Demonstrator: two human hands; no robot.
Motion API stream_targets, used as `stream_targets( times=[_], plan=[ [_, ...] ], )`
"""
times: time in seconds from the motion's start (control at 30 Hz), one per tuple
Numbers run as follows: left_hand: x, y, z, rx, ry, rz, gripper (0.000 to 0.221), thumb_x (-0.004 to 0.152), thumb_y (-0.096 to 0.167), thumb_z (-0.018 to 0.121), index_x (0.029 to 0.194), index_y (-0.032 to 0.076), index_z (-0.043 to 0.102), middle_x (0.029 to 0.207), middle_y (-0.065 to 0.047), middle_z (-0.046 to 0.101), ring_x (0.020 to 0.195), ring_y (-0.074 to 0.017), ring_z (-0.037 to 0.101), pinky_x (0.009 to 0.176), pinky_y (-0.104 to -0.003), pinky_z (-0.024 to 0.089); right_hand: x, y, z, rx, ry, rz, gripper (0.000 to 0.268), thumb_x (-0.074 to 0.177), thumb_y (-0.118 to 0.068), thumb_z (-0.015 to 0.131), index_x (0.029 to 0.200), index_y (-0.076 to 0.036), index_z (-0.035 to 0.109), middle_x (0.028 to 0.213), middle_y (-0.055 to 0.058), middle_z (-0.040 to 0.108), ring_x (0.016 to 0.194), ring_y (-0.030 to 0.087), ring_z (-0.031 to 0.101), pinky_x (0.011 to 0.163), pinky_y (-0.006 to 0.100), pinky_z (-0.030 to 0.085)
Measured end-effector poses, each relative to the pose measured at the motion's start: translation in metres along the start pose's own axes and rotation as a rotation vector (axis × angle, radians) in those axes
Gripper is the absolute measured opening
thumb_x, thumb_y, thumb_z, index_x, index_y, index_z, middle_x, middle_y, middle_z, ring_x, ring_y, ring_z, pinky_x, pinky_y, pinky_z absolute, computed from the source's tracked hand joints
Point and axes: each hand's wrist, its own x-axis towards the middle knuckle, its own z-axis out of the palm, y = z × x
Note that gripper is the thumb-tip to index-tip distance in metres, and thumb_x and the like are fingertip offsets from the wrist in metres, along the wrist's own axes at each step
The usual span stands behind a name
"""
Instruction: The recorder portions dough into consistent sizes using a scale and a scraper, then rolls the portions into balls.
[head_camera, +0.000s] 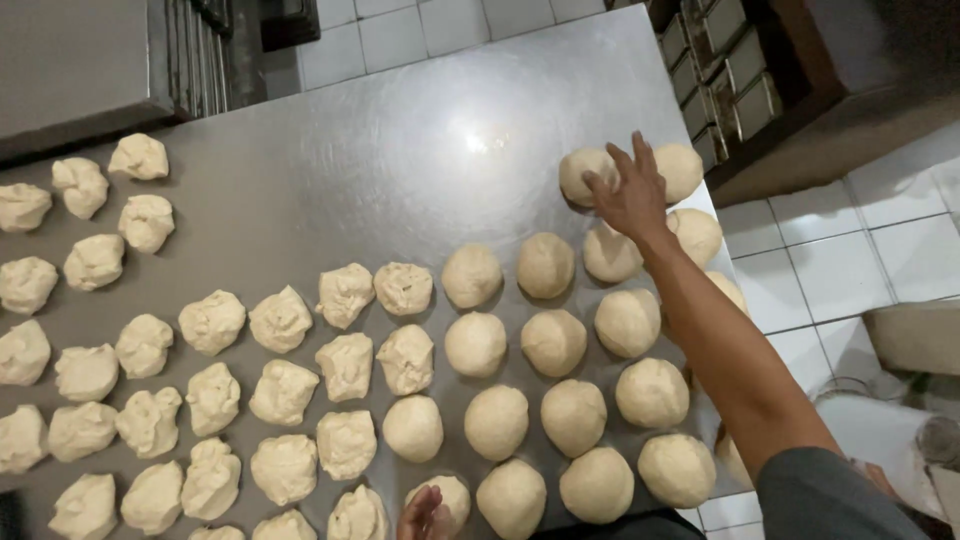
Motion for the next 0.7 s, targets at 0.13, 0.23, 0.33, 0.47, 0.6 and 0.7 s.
stream_targets(
  times=[0.13,0.23,0.33,0.47,0.6,0.7],
  plan=[
    [0.07,0.102,0.093,0.143,-0.048,0.036,0.037,0.089,-0.002,0.069,0.126,-0.004,0.061,0.121,-0.023,0.072,0.115,-0.0276,0.07,0.101,-0.04,0.055,0.0,0.1,-0.035,0.27,0.091,0.174,0.046,0.099,-0.034,0.067,0.138,-0.008,0.06,0.149,0.02,0.053,0.126,0.037,0.06,0.099,0.046,0.053],
    [0.093,0.206,0.156,0.27,-0.099,0.052,0.034,0.089,-0.002,0.07,0.122,-0.005,0.064,0.124,-0.022,0.073,0.119,-0.0277,0.07,0.104,-0.038,0.054,0.009,0.198,-0.029,0.042,0.25,0.065,0.03,0.105,-0.018,0.072,0.131,-0.004,0.068,0.132,0.021,0.066,0.121,0.037,0.063,0.102,0.048,0.052],
    [0.104,0.256,0.219,0.226,-0.034,0.033,0.042,0.087,0.001,0.072,0.127,-0.003,0.063,0.12,-0.02,0.075,0.112,-0.0253,0.072,0.093,-0.036,0.057,0.013,0.241,-0.025,0.111,0.184,0.092,0.027,0.101,-0.009,0.066,0.128,-0.003,0.068,0.125,0.019,0.071,0.119,0.034,0.066,0.104,0.045,0.053],
    [0.099,0.305,0.33,0.239,-0.095,0.02,0.033,0.089,0.002,0.071,0.122,-0.002,0.068,0.119,-0.016,0.075,0.114,-0.0217,0.071,0.1,-0.034,0.054,0.027,0.239,-0.023,0.21,0.045,-0.087,0.046,0.089,-0.001,0.065,0.136,-0.002,0.062,0.128,0.021,0.067,0.115,0.037,0.065,0.099,0.044,0.053],
    [0.092,0.373,0.455,0.317,-0.326,0.052,0.031,0.089,0.005,0.073,0.12,0.001,0.07,0.118,-0.011,0.077,0.113,-0.0206,0.071,0.098,-0.034,0.055,0.034,0.216,-0.04,0.338,-0.064,-0.234,0.062,0.084,-0.001,0.069,0.145,-0.003,0.054,0.135,0.021,0.064,0.107,0.035,0.066,0.089,0.041,0.054],
    [0.097,0.379,0.524,0.322,-0.456,0.1,0.03,0.09,0.009,0.074,0.12,0.003,0.072,0.116,-0.01,0.077,0.111,-0.021,0.072,0.096,-0.035,0.056,0.041,0.216,-0.053,0.351,-0.186,-0.113,0.059,0.086,-0.006,0.07,0.143,-0.006,0.056,0.129,0.017,0.065,0.092,0.03,0.068,0.086,0.039,0.055]
  ],
)
